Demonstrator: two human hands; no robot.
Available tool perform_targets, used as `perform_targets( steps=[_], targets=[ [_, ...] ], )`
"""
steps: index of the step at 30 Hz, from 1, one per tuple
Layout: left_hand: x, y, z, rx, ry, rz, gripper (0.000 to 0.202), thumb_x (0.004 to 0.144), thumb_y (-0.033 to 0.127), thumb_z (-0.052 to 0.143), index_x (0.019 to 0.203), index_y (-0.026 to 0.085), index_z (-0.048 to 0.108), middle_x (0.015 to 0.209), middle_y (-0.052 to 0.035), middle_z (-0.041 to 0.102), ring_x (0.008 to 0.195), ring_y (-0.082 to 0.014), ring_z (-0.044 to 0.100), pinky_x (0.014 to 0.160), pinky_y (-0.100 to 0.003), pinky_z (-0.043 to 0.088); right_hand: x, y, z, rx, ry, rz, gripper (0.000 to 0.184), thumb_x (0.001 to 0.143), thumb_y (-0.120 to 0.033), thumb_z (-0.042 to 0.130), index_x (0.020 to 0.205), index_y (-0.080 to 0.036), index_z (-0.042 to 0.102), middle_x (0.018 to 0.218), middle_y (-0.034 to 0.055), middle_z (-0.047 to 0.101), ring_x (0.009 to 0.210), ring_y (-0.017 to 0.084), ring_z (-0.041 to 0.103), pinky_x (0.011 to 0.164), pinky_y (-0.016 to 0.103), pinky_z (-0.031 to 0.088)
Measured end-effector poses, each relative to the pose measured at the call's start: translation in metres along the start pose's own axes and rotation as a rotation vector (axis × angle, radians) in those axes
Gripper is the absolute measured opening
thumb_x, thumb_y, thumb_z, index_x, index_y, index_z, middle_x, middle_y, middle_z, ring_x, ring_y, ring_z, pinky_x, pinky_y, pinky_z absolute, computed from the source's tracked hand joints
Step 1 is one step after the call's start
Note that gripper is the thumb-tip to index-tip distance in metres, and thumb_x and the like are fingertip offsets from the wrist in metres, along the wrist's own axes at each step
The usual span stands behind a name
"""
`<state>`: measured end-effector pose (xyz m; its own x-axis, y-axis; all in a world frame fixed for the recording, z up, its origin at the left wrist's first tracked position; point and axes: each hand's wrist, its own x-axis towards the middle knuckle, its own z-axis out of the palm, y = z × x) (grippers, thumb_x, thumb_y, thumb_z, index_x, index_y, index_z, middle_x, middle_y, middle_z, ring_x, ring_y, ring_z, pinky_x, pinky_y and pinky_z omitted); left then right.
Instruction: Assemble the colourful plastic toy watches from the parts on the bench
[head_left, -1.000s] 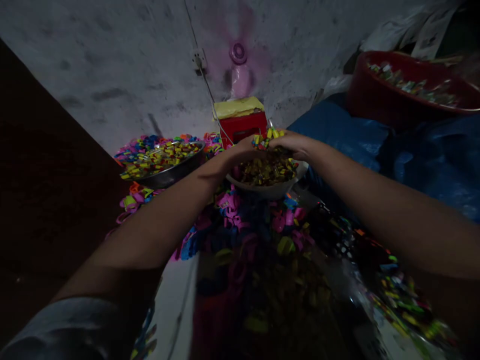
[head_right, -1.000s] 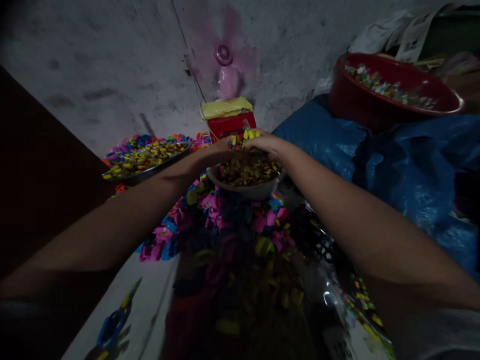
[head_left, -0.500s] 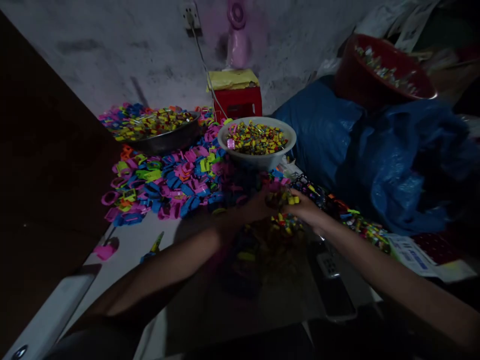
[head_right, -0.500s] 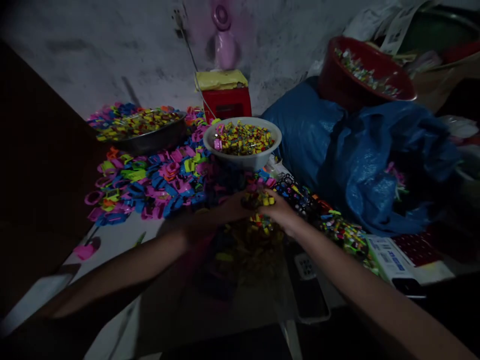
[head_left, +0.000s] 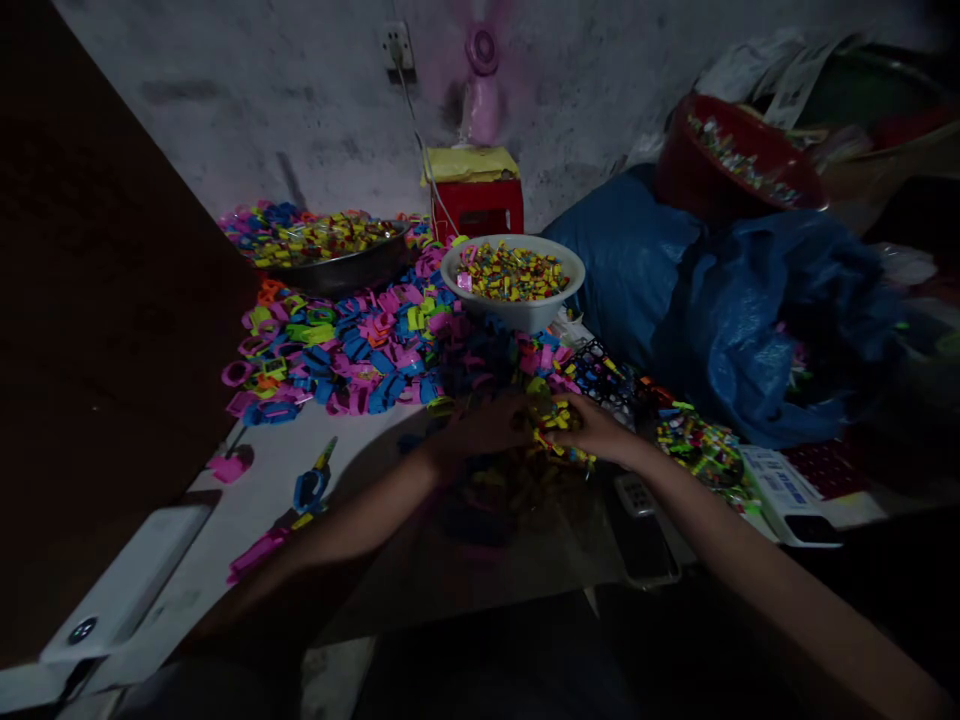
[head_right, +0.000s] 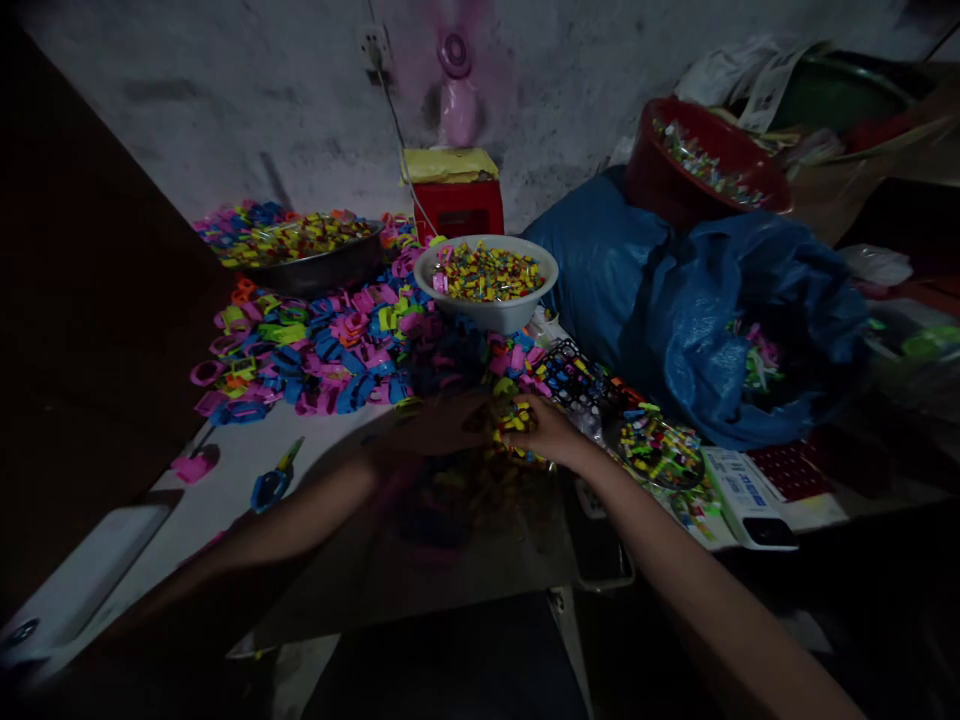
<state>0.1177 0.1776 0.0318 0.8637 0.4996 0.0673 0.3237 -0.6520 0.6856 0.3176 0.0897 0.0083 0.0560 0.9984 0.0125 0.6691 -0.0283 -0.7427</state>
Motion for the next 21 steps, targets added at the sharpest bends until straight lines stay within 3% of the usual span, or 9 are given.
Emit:
perform_targets(
  steps=[4,7,11,14,17,19,21],
  targets=[
    [-0.027,-0.004,0.012,-0.051,0.01,0.044,0.062,0.081,0.034,0.062,0.139,0.02,0.043,0.138,-0.011,0.053,0.124,-0.0271,0.052,0.102,-0.039,0.043,-0.012,-0.003,0.015,-0.203,-0.019,-0.141,0.062,0.075,-0.035,0.068,0.131,-0.018,0.048,0.133,0.0132,0.051,0.124,0.026,0.047,0.103,0.04,0.038],
    [-0.055,0.008,0.024,0.063,0.098,-0.031,0.065,0.084,0.035,0.058,0.144,0.021,0.036,0.146,-0.0088,0.044,0.131,-0.0254,0.046,0.106,-0.038,0.042,-0.022,-0.005,0.031,-0.33,0.059,-0.193,0.056,0.084,-0.033,0.058,0.136,-0.017,0.045,0.137,0.014,0.047,0.129,0.025,0.042,0.106,0.039,0.036],
    [-0.095,0.033,0.056,0.264,0.26,-0.123,0.055,0.089,0.03,0.048,0.143,0.026,0.039,0.15,-0.0043,0.04,0.137,-0.0237,0.038,0.111,-0.039,0.036,-0.032,-0.005,0.047,-0.444,0.189,-0.219,0.036,0.091,-0.03,0.046,0.123,-0.017,0.059,0.138,0.0142,0.047,0.126,0.028,0.044,0.107,0.044,0.034],
    [-0.118,0.04,0.1,0.361,0.227,-0.135,0.05,0.091,0.034,0.043,0.141,0.03,0.043,0.149,-0.0052,0.041,0.139,-0.0275,0.034,0.116,-0.048,0.026,-0.036,-0.005,0.055,-0.438,0.227,-0.226,0.031,0.093,-0.031,0.043,0.112,-0.022,0.066,0.139,0.0095,0.049,0.127,0.029,0.042,0.105,0.047,0.035],
    [-0.128,0.038,0.142,0.546,0.112,-0.092,0.056,0.092,0.042,0.04,0.147,0.033,0.032,0.152,-0.0039,0.036,0.143,-0.0292,0.025,0.115,-0.057,0.022,-0.038,-0.005,0.061,-0.379,0.234,-0.234,0.031,0.093,-0.027,0.043,0.111,-0.026,0.067,0.138,0.0053,0.052,0.127,0.027,0.042,0.105,0.048,0.034],
    [-0.128,0.036,0.156,0.627,0.083,-0.069,0.056,0.094,0.04,0.037,0.148,0.031,0.027,0.153,-0.0032,0.032,0.144,-0.028,0.021,0.114,-0.062,0.019,-0.038,-0.004,0.064,-0.355,0.23,-0.244,0.031,0.09,-0.023,0.047,0.114,-0.027,0.066,0.138,0.0046,0.052,0.128,0.027,0.041,0.106,0.049,0.033],
    [-0.125,0.033,0.158,0.671,0.076,-0.054,0.053,0.095,0.036,0.035,0.147,0.029,0.03,0.153,-0.004,0.033,0.144,-0.0283,0.023,0.113,-0.065,0.016,-0.039,-0.002,0.064,-0.343,0.224,-0.256,0.033,0.088,-0.025,0.05,0.117,-0.027,0.065,0.141,0.0046,0.049,0.132,0.028,0.037,0.107,0.05,0.03]
  ],
)
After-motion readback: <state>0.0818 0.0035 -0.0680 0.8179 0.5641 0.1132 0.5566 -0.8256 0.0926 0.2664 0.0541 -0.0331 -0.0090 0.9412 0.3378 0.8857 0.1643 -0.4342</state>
